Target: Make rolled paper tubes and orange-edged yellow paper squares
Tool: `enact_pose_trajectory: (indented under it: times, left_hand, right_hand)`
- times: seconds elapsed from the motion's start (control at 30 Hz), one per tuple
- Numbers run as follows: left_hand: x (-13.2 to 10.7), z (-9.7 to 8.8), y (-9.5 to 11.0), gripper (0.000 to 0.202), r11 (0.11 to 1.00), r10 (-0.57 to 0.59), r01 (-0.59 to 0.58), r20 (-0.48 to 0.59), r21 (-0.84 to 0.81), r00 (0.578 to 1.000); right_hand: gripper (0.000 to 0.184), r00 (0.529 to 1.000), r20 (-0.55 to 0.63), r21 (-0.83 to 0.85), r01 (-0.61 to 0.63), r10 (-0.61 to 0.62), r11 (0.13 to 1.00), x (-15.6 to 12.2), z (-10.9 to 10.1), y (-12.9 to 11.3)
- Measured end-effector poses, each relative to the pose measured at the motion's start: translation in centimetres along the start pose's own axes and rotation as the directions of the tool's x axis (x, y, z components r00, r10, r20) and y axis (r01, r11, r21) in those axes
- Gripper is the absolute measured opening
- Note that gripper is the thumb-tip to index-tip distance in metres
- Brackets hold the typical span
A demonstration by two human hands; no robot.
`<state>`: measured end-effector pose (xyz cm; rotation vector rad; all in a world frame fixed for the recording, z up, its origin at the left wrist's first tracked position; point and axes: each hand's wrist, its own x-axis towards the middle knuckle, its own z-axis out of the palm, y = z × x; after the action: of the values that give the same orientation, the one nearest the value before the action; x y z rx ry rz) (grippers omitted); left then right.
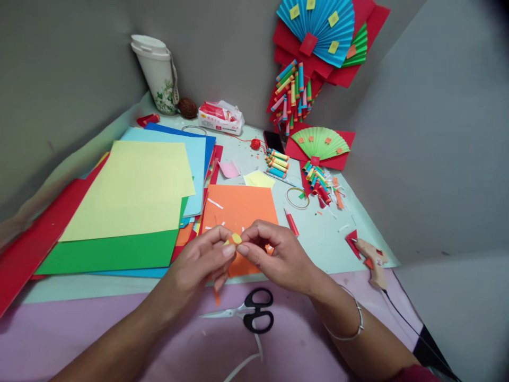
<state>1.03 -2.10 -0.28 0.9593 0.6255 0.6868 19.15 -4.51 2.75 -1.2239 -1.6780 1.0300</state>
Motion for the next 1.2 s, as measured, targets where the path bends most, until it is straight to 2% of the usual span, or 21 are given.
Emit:
enact_pose_trajectory:
  times: [0.23,0.5,0.77,0.93,1.2]
  left_hand:
    - [-0.1,-0.2,-0.2,0.022,0.999,-0.002,0.002,0.003,0.044,1.000]
    - [0.0,0.1,0.3,0.024,0.995,0.058,-0.055,-0.031,0.088,0.998]
    - [0.1,-0.5,0.3,0.025,0.973,0.097,-0.085,-0.045,0.216,0.994]
    - [0.2,-0.4,0.6,0.027,0.954,0.101,-0.074,-0.080,0.289,0.992]
    - [0.4,-0.5,0.6,0.028,0.925,0.127,-0.087,-0.084,0.370,0.988]
  right_hand:
    - [0.010,1.000,-0.010,0.008,-0.026,0.026,1.000,0.0,-0.1,-0.1]
    - [0.011,0.999,-0.036,0.037,-0.016,0.018,0.999,0.1,-0.2,0.1]
    - [0.011,0.999,-0.031,0.089,-0.021,0.024,0.996,0.2,-0.5,-0.1]
    - [0.013,0.997,-0.005,0.127,-0.078,0.079,0.989,0.2,-0.7,0.0]
    - [0.013,0.996,-0.009,0.135,-0.091,0.093,0.987,0.3,-0.9,0.0]
